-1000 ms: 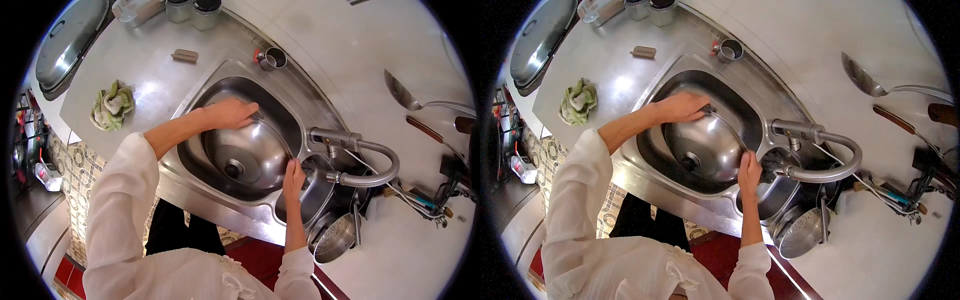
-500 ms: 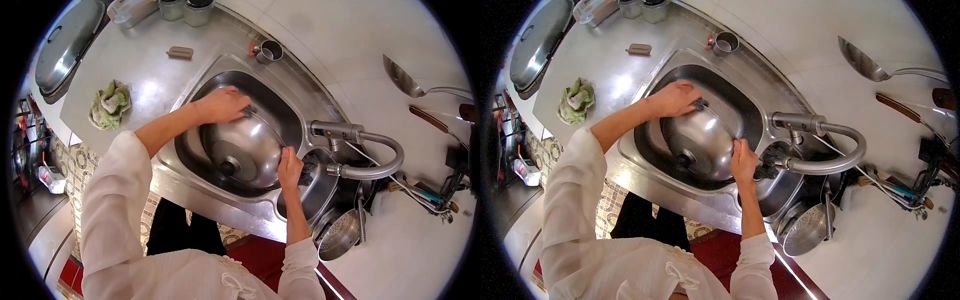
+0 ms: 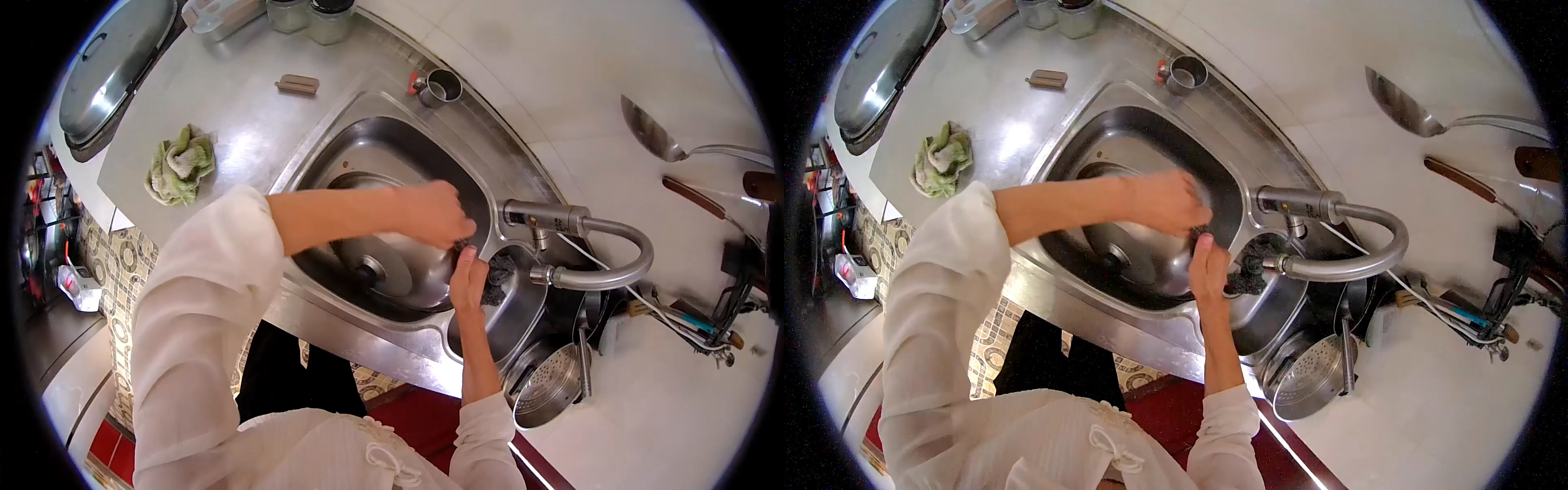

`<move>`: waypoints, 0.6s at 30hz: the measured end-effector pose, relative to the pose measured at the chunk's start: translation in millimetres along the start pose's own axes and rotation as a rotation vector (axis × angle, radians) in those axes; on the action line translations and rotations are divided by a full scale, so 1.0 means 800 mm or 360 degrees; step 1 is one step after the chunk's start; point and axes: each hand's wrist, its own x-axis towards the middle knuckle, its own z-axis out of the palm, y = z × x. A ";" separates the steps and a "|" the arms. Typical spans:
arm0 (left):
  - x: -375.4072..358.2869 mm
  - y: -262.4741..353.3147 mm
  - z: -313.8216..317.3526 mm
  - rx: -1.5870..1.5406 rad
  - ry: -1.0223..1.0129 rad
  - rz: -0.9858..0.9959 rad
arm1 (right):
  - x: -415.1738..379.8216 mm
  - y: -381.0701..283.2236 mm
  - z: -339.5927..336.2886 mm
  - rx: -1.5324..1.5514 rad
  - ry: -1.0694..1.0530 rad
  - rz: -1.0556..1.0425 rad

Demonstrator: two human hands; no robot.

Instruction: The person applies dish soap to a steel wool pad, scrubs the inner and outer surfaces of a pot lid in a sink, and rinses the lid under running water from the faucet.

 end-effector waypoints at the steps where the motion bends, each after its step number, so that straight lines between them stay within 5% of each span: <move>1: -0.012 -0.009 0.000 -0.0019 0.0237 0.0010 | 0.001 -0.002 -0.001 -0.0097 -0.0048 0.0014; 5: -0.085 -0.060 -0.018 0.0145 -0.0168 -0.0520 | 0.008 0.004 0.002 -0.0075 -0.0022 -0.0014; 8: -0.114 -0.066 -0.013 -0.0027 -0.0084 -0.0726 | 0.008 0.001 0.000 -0.0112 -0.0050 0.0011; 18: -0.109 -0.055 -0.025 -0.0518 0.0150 -0.0561 | 0.015 0.007 -0.005 -0.0054 -0.0062 0.0080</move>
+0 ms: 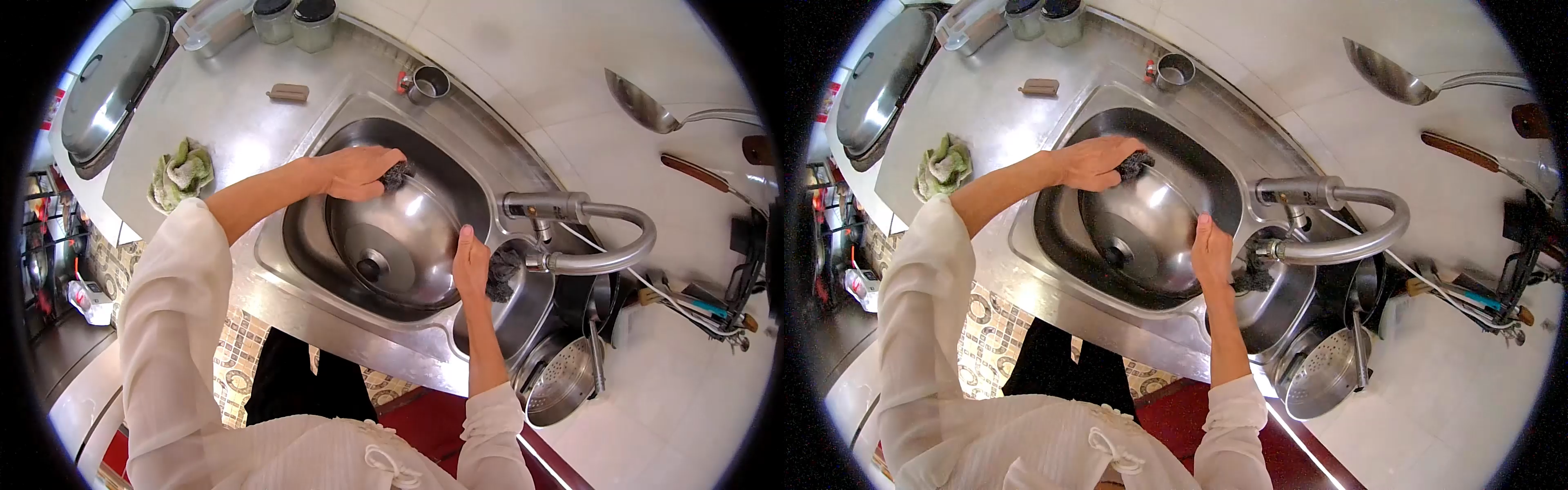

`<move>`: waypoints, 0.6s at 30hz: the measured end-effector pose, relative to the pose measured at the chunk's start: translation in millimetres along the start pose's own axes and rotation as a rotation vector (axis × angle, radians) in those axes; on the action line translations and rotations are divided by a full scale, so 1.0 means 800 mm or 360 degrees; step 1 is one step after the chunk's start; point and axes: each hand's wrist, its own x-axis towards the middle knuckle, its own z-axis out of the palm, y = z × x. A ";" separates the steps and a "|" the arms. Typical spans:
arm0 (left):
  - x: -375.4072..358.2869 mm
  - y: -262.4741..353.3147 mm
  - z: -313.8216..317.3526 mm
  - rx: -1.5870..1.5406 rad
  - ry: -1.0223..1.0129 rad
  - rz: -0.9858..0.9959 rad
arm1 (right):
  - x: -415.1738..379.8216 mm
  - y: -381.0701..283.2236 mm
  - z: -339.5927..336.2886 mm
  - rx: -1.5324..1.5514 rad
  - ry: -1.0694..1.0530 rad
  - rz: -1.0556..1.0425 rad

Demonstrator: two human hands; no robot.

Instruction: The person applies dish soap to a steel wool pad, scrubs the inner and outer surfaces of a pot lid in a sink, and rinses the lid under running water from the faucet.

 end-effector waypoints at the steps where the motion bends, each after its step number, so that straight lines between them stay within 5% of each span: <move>1: -0.003 -0.003 -0.001 0.0009 -0.0003 -0.0001 | 0.000 0.000 0.001 0.0008 0.0003 -0.0004; 3: -0.004 -0.001 -0.006 0.0173 -0.0113 -0.0208 | 0.000 0.000 0.001 -0.0028 -0.0053 0.0037; 7: 0.022 0.014 -0.014 0.0478 -0.0252 -0.0144 | 0.002 -0.006 -0.001 -0.0089 -0.0076 0.0006; 15: 0.096 0.120 0.009 0.0672 -0.0448 0.0700 | -0.018 -0.017 0.002 -0.0040 -0.0013 -0.0160; 18: 0.082 0.118 0.022 0.0569 -0.0330 0.0504 | -0.029 -0.009 0.004 -0.0021 0.0031 -0.0114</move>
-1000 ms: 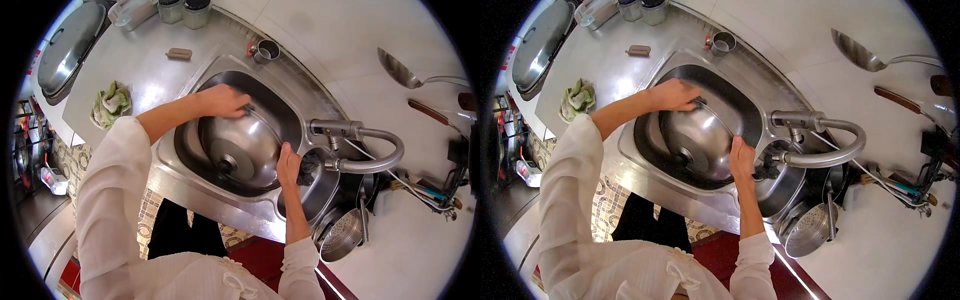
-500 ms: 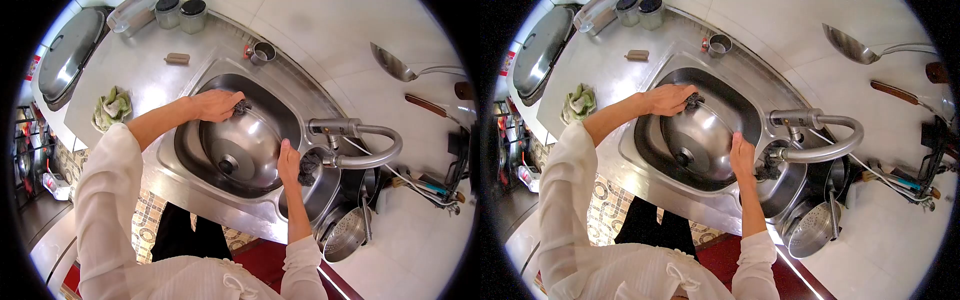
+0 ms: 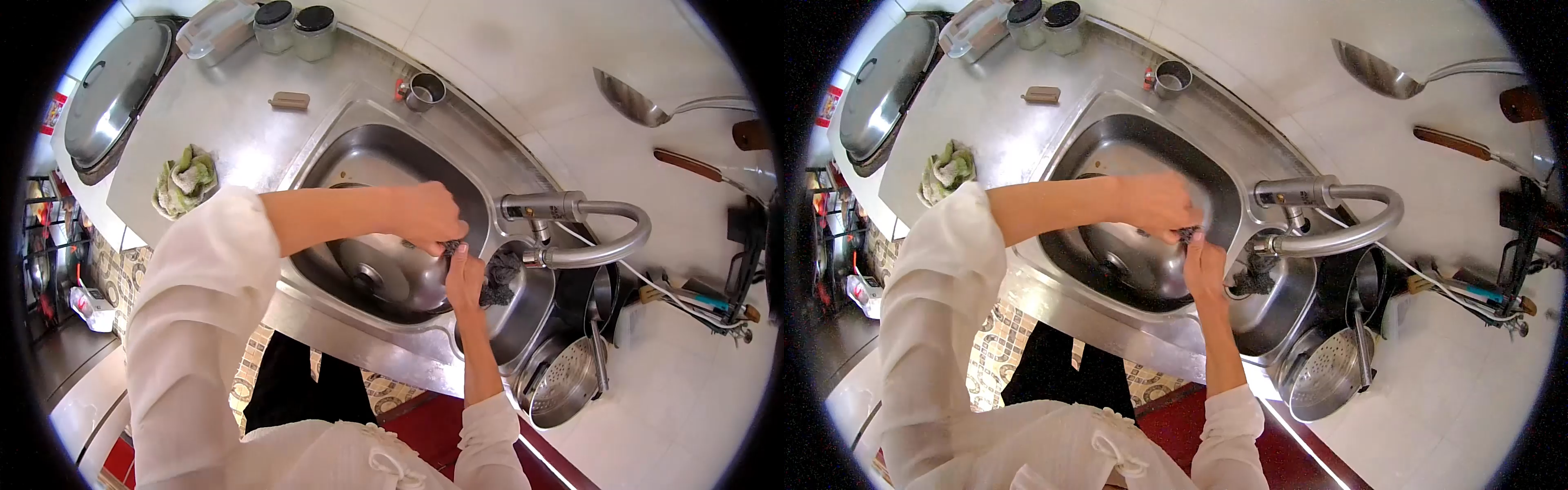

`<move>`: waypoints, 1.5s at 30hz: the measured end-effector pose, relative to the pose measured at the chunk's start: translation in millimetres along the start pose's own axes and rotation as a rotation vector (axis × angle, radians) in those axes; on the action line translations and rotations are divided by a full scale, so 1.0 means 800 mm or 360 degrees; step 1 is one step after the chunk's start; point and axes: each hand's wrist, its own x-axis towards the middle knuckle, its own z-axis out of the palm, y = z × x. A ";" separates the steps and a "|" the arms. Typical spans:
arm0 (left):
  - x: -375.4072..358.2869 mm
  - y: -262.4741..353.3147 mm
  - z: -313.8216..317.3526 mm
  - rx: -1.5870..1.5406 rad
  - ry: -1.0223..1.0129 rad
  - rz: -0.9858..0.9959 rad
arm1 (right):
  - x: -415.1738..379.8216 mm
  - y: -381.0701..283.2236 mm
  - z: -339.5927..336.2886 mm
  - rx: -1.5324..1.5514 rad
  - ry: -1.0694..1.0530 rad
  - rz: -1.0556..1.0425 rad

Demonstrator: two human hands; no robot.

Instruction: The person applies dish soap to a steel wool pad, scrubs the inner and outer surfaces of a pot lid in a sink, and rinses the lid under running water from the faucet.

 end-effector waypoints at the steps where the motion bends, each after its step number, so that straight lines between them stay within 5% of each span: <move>1: -0.008 -0.006 0.003 0.0002 -0.0006 0.0005 | -0.002 0.003 -0.002 -0.0034 -0.0045 -0.0076; 6: -0.086 -0.073 0.004 0.0013 0.0020 -0.0257 | -0.001 0.006 -0.004 -0.0055 -0.0011 -0.0164; 9: -0.120 -0.092 -0.002 0.0133 -0.0229 -0.0501 | 0.002 0.006 -0.005 -0.0064 0.0033 -0.0108; 12: -0.117 -0.079 -0.006 0.0179 -0.0235 -0.0451 | 0.000 0.013 -0.001 -0.0105 -0.0002 -0.0116; 16: -0.033 -0.018 -0.023 -0.0063 -0.0138 0.0102 | -0.004 0.007 0.008 -0.0137 -0.0009 -0.0171; 19: -0.006 0.016 0.006 -0.0007 -0.0181 0.0081 | -0.027 0.027 0.006 -0.0122 0.0046 -0.0171; 24: -0.061 -0.023 0.011 -0.0137 0.0282 -0.0092 | -0.032 0.018 0.005 0.0071 0.0150 -0.0062; 29: -0.160 -0.086 0.035 -0.0052 -0.0094 -0.0765 | -0.024 0.037 0.009 0.0081 0.0173 -0.0098; 34: -0.129 -0.055 0.017 -0.0169 0.0044 -0.0551 | -0.025 0.067 0.021 -0.0019 0.0287 0.0043; 38: -0.031 0.004 0.036 -0.0132 0.0157 -0.0058 | -0.026 0.046 0.019 -0.0019 0.0181 -0.0133; 41: -0.014 0.035 0.028 -0.0036 0.0044 -0.0041 | -0.038 0.053 0.015 -0.0044 0.0272 -0.0205; 43: -0.036 0.018 0.030 -0.0388 0.0158 -0.0154 | -0.045 0.050 0.016 0.0068 0.0284 -0.0163; 45: -0.081 -0.019 0.044 -0.0362 0.0269 -0.0494 | -0.042 0.050 0.020 0.0109 0.0366 -0.0128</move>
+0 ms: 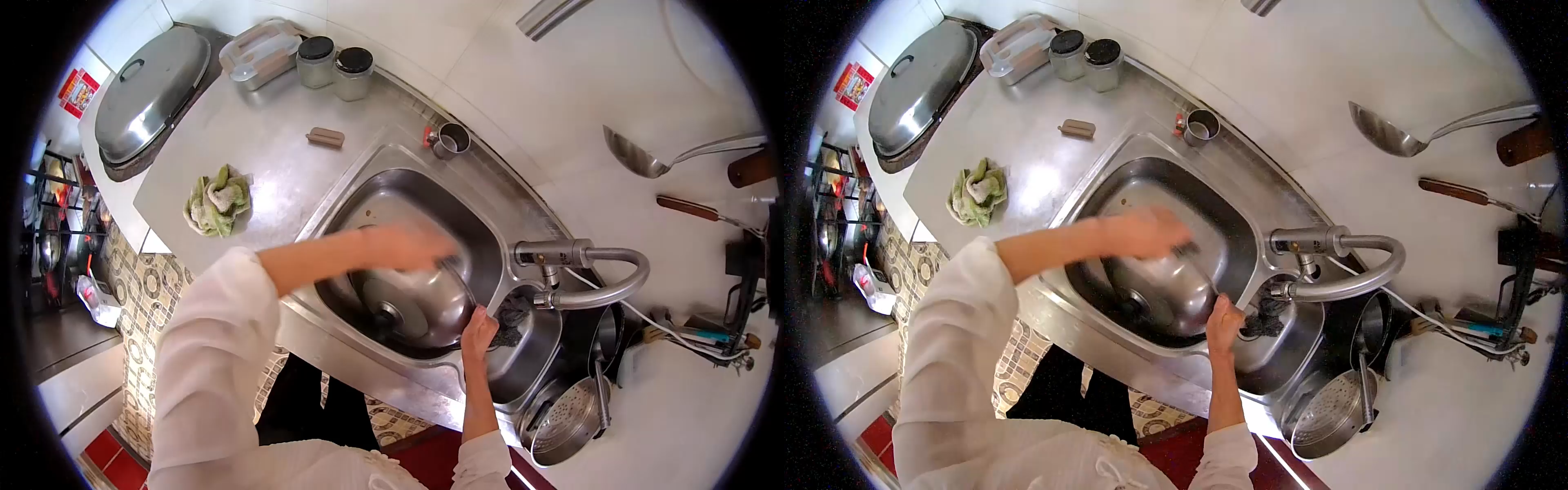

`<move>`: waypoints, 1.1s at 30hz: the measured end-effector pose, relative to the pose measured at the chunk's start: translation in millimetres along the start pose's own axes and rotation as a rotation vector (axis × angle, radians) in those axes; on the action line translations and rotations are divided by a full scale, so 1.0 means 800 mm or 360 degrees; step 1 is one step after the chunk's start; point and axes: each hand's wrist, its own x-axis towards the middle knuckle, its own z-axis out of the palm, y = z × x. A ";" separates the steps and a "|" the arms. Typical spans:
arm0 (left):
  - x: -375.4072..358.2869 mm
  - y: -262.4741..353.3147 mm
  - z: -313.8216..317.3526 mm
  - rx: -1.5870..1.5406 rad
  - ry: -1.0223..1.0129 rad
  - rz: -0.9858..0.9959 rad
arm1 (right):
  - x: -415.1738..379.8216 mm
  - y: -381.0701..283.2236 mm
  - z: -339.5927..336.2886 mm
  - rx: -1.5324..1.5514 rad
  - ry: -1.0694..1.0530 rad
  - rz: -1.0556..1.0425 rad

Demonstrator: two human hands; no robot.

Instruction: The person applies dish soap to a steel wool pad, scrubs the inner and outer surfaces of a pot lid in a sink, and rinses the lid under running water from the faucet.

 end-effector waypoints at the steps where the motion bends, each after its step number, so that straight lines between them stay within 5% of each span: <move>1: -0.023 -0.018 -0.021 -0.0020 0.0074 -0.0102 | 0.002 0.003 0.001 0.0024 0.0065 0.0013; 5: -0.077 -0.066 0.005 -0.0241 0.0263 -0.0615 | 0.002 0.012 0.002 -0.0020 0.0065 0.0093; 9: -0.061 -0.067 0.009 -0.0128 0.0383 -0.0552 | 0.015 0.015 -0.003 0.0004 0.0013 0.0142; 13: -0.015 -0.003 -0.025 0.0027 0.0013 -0.0151 | 0.050 -0.047 -0.011 -0.0109 -0.0265 0.0159; 15: 0.024 0.040 -0.022 0.0087 -0.0344 -0.0002 | 0.059 -0.063 0.000 -0.0378 -0.0295 -0.0095; 19: 0.021 0.080 -0.009 0.0373 -0.0230 0.0127 | 0.022 -0.042 0.000 -0.0175 -0.0054 -0.0049; 21: -0.003 0.053 -0.015 0.0202 0.0115 0.0326 | 0.018 -0.047 -0.001 -0.0409 -0.0113 0.0032; 28: -0.082 -0.062 -0.014 0.0162 0.0119 -0.0145 | 0.035 -0.043 0.004 -0.0413 -0.0035 0.0055; 30: -0.097 -0.059 -0.007 -0.0002 0.0192 -0.0538 | 0.033 -0.040 0.003 0.0004 0.0089 0.0238; 33: -0.094 -0.060 -0.006 -0.0071 0.0122 -0.0660 | 0.025 -0.027 -0.010 0.0222 0.0002 0.0575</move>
